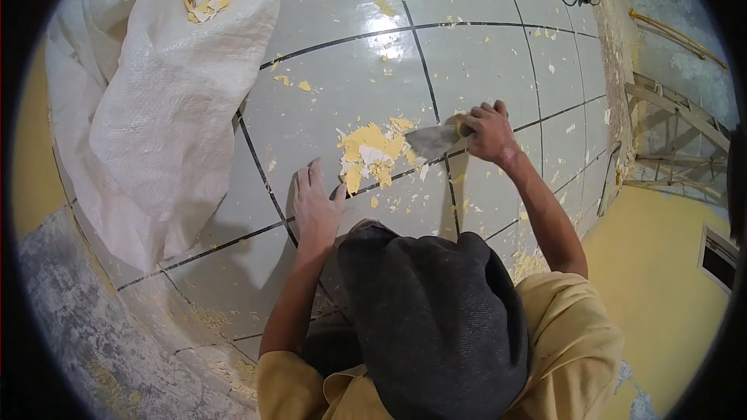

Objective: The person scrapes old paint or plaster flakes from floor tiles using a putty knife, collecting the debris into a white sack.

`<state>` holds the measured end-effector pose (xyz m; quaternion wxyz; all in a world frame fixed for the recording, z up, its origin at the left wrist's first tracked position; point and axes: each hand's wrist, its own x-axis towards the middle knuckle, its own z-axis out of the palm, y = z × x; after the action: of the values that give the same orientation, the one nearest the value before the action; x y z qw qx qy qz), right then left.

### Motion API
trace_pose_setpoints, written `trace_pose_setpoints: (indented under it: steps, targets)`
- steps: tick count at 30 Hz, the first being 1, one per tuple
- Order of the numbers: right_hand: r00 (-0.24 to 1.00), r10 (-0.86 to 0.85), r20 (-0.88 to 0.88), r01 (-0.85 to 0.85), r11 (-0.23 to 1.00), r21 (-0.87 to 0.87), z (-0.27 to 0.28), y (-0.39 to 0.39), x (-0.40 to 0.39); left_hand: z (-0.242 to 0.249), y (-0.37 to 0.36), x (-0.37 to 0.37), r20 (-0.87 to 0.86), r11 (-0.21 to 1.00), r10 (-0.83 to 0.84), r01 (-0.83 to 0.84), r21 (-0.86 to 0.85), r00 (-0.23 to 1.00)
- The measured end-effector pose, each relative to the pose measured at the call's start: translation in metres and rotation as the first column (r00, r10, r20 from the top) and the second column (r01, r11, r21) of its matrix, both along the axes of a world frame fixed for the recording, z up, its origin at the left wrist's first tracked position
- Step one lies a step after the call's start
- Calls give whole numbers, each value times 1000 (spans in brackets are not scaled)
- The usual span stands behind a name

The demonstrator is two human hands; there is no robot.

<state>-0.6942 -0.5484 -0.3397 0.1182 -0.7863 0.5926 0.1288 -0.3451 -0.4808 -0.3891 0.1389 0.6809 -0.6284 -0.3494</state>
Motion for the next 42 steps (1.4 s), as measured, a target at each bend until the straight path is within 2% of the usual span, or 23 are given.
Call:
trace_pose_setpoints:
  steps: [1,4,6,8,9,11,15,17,18,19,23,25,29,32,36,38,42]
  targets:
    - [1000,10,10,-10,1000,-20,7,-2,10,-2,0,-3,3,999,0,0,-55,1000]
    - [998,-29,51,34,994,-99,14,2,-8,-5,1,-6,-6,999,8,-8,-52,1000]
    - [979,-203,-25,193,955,-227,19,4,-45,-6,-1,-11,-30,998,37,-38,-43,999]
    - [927,-320,-195,287,941,-181,31,2,-78,-10,-6,-16,-63,997,63,-66,-37,996]
    - [925,-321,-201,287,940,-183,34,0,-93,-13,-8,-20,-43,996,53,-56,-76,998]
    - [891,-324,-319,298,946,-130,37,1,-110,-15,-12,-27,-30,993,34,-37,-110,999]
    - [904,-250,-348,247,968,-53,28,0,-103,-9,-19,-29,-157,998,24,-34,-59,987]
    - [929,-222,-297,207,975,-79,22,0,-95,-5,-18,-24,-204,999,-12,4,-42,979]
    - [950,-191,-247,169,980,-109,19,1,-92,-4,-17,-20,-187,994,-73,55,-96,980]
    - [951,-159,-267,141,986,-84,17,0,-89,-3,-17,-15,-166,983,-131,106,-150,977]
    - [958,-118,-261,107,993,-55,18,-9,-63,-2,-25,-4,-167,974,-211,193,-117,963]
    - [960,-63,-273,58,998,-28,19,-14,-43,7,-32,-8,-36,943,-286,275,-186,958]
    - [966,35,-255,-34,999,12,15,-15,7,4,-35,-25,-51,933,-317,301,-198,947]
    - [982,85,-169,-90,996,-19,12,-6,31,-1,-30,-38,-35,925,-347,336,-177,937]
    - [987,-13,-158,14,1000,2,22,6,37,-3,-25,-43,-5,918,-366,360,-163,931]
    - [984,-151,-92,153,988,13,25,16,23,-4,-25,-43,-14,919,-364,357,-165,931]
    - [972,-231,-28,232,972,37,35,41,-1,7,-25,-33,-96,948,-282,262,-181,954]
